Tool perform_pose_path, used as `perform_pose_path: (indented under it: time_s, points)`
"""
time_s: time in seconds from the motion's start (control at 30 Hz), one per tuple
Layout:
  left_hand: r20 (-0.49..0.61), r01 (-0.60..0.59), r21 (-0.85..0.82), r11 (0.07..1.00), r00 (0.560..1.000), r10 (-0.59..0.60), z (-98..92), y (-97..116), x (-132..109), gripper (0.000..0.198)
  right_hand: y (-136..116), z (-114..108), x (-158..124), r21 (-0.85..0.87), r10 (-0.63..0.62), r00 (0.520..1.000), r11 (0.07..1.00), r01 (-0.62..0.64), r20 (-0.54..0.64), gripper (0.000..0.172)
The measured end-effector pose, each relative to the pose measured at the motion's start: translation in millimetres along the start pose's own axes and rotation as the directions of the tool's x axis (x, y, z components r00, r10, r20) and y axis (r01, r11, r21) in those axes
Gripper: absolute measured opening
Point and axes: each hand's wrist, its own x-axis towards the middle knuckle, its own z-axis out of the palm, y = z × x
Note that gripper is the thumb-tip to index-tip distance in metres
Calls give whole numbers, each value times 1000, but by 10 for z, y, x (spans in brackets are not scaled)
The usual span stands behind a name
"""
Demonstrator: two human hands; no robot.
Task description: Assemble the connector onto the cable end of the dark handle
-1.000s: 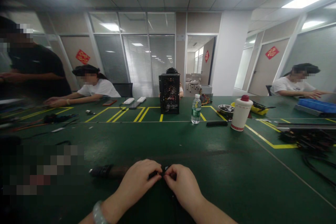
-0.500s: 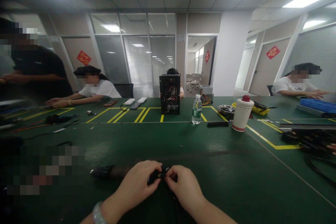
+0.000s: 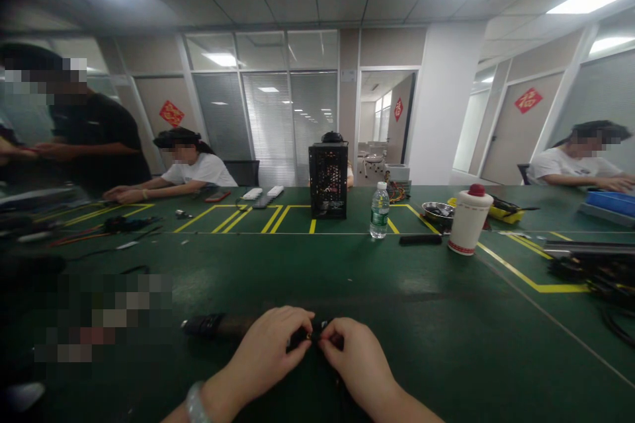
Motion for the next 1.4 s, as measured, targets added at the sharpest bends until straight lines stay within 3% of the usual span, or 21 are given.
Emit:
perform_pose_path:
  time_s: [0.6, 1.4]
  points:
    - [8, 9, 30, 1000, 1000, -9, -16, 14, -13, 15, 10, 5, -14, -17, 5, 1000, 1000, -5, -6, 10]
    - [-16, -13, 13, 1000, 1000, 14, 0, -6, -9, 27, -2, 7, -12, -18, -1, 1000, 1000, 1, -1, 11]
